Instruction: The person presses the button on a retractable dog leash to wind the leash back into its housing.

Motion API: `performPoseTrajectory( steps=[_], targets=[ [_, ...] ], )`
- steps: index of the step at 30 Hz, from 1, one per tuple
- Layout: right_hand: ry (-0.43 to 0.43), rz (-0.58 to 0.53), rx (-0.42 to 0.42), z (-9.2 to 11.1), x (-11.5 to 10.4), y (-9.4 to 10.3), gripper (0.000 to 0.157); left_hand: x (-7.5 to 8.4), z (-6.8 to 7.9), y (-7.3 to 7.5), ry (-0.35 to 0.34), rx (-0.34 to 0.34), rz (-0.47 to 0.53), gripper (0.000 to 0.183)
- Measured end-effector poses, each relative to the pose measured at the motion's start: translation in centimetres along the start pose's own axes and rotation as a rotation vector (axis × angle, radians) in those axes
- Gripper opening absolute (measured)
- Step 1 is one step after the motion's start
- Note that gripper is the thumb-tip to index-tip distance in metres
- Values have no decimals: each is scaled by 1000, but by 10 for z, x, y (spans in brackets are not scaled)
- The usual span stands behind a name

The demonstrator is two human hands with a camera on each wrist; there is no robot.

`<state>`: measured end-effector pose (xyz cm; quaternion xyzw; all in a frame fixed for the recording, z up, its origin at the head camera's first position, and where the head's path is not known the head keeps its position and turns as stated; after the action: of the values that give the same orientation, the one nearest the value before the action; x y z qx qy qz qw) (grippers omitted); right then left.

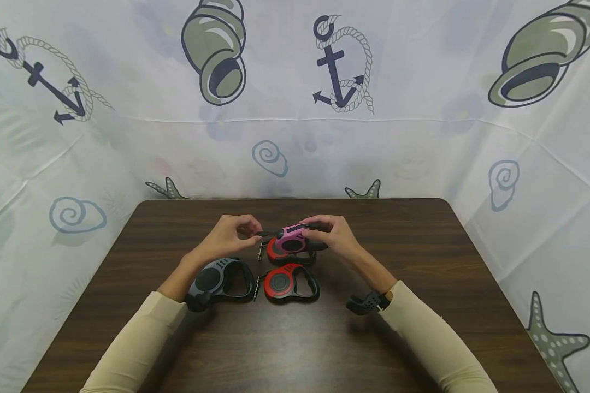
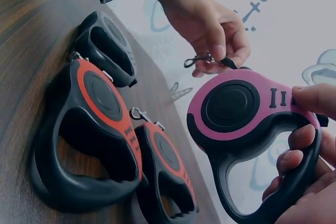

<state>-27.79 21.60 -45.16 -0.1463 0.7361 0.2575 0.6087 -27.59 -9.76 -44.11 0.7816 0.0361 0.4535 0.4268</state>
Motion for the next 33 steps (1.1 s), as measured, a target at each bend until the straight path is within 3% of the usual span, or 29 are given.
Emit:
performPoseTrajectory(
  steps=[22,33],
  targets=[
    [-8,-10,6,-5,-2,-12,31,0,-5,-9,-44,-2,-8,14],
    [22,55,12,-14,-5,-18,30,-5,-2,-9,-40,8,13,13]
  ],
)
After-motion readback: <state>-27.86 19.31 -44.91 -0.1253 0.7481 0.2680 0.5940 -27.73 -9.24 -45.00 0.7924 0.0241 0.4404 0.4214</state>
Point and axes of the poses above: each hand's wrist, its own z-axis away from the middle knuckle, its own y-axis out of the back of the hand, x = y × z, the point moved 1 cm from there along -z, towards the middle knuckle, and after that the axes turned 9 degrees about -x, right-handed, at the moved point
